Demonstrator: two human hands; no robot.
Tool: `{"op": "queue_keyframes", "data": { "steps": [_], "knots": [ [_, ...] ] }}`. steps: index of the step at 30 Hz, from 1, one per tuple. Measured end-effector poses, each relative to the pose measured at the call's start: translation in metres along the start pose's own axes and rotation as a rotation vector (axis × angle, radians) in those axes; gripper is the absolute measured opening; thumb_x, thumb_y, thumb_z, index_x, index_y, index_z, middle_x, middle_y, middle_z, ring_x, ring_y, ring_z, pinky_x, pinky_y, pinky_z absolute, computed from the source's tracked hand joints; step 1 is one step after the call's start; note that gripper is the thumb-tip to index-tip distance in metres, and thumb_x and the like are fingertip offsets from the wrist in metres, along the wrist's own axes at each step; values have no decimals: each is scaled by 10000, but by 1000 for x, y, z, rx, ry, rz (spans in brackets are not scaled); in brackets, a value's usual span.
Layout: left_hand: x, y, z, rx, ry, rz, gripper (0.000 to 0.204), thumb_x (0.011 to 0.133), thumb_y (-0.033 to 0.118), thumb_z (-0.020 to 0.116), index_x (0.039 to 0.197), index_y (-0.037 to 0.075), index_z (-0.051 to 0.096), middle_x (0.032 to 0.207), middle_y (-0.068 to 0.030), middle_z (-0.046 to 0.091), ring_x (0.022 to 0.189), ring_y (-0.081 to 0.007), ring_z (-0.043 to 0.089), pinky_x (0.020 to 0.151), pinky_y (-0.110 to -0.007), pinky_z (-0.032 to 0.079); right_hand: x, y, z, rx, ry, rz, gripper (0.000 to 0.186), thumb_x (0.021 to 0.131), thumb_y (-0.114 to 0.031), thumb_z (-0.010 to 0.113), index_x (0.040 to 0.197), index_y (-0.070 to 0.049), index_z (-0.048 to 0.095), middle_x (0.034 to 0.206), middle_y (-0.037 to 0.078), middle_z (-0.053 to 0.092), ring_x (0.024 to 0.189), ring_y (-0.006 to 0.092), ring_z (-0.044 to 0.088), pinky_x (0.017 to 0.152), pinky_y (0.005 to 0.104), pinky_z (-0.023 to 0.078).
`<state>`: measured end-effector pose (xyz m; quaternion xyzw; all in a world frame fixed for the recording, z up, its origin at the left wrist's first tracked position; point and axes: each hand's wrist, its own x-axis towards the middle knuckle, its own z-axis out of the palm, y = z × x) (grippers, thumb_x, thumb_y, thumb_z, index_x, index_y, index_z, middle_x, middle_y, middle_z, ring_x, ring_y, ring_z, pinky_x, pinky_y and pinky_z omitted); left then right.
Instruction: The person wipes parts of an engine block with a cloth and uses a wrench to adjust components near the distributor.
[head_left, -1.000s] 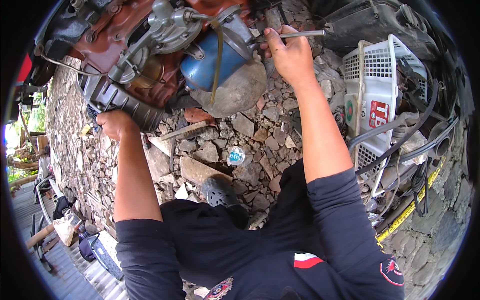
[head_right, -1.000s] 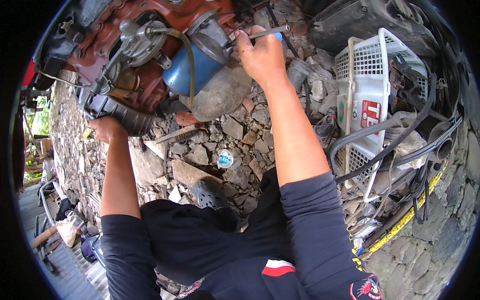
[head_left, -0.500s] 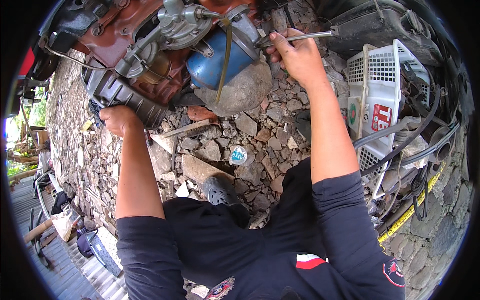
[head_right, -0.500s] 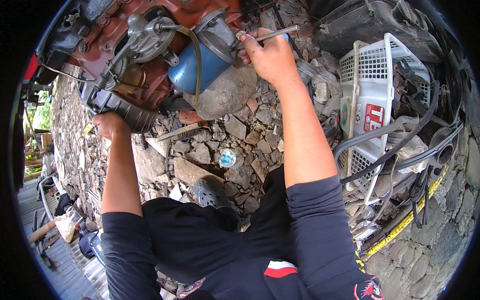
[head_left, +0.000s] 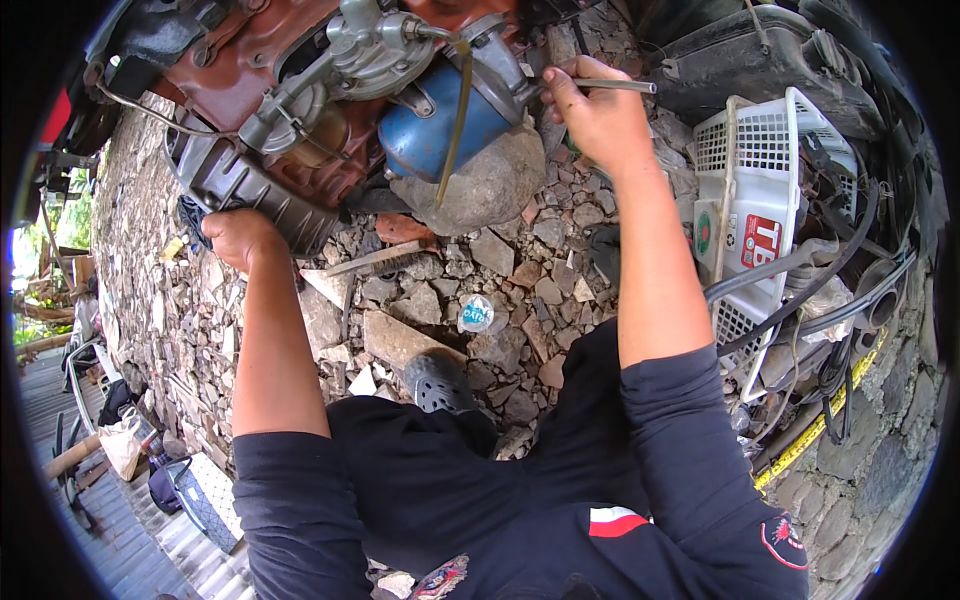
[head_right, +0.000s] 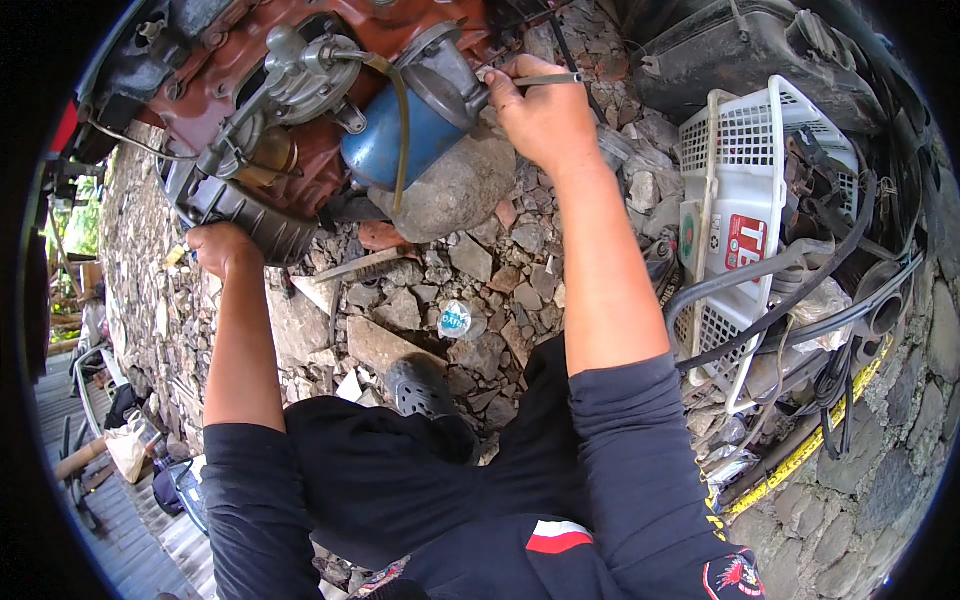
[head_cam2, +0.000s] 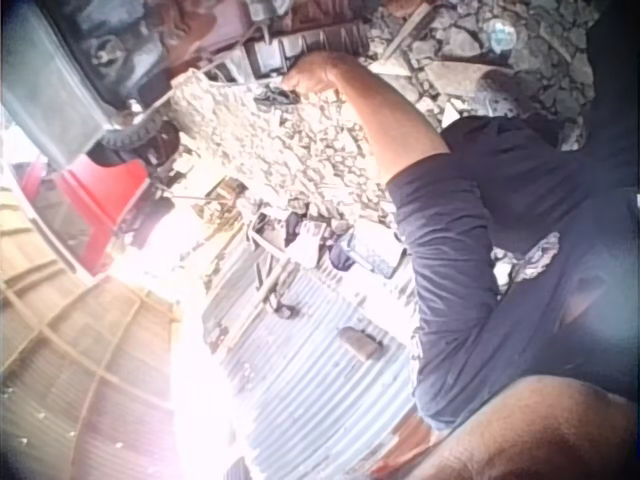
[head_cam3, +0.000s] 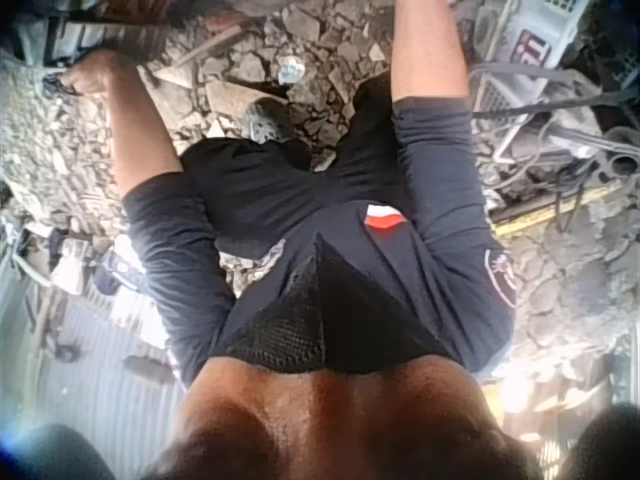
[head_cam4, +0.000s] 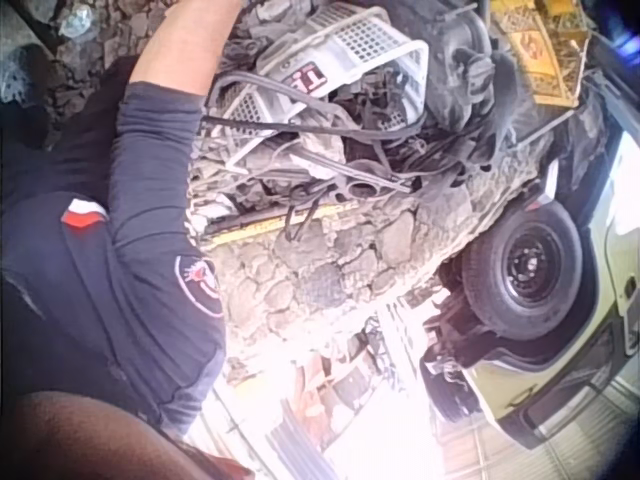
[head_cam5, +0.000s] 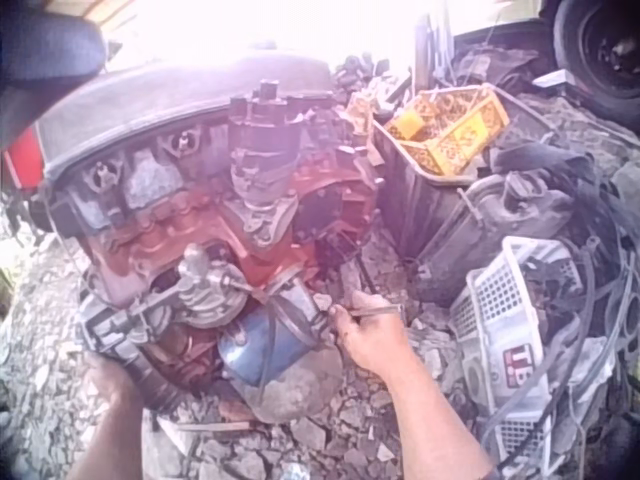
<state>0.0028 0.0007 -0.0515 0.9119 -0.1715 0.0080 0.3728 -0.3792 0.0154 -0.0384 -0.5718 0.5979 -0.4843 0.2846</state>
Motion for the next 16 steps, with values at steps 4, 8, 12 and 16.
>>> {"op": "queue_keyframes", "data": {
  "steps": [4, 8, 12, 16],
  "knots": [
    [-11, 9, -7, -127, 22, -82, 684, 883, 404, 195, 1035, -140, 581, 1053, -328, 589, 1016, -440, 569, 920, -473, 418, -6, -6, -6, -49, -124, 98, 271, 905, -259, 584, 891, 8, 630, 705, 67, 656, 565, 95, 586, 516, 235, 448],
    [-3, 3, -6, -206, 31, -136, 739, 877, 456, 193, 1032, -147, 591, 1069, -314, 593, 1010, -422, 573, 921, -469, 417, 2, -18, 2, 466, 12, 138, 324, 909, -306, 547, 848, 2, 628, 733, 74, 666, 590, 118, 609, 529, 241, 472],
    [-16, 13, -12, -218, 19, -148, 718, 881, 447, 204, 1059, -135, 585, 1088, -309, 589, 1021, -411, 577, 915, -466, 425, 3, -21, 16, 545, -71, 183, 303, 929, -296, 501, 943, -14, 610, 739, 76, 657, 583, 116, 591, 486, 246, 452],
    [-4, 5, -4, -233, 45, -161, 706, 883, 456, 238, 1060, -134, 584, 1095, -292, 597, 1015, -391, 591, 919, -456, 433, -3, -9, -1, 506, -161, 305, 294, 935, -285, 492, 949, -12, 600, 774, 74, 649, 614, 104, 575, 492, 242, 451]
  ]
}}
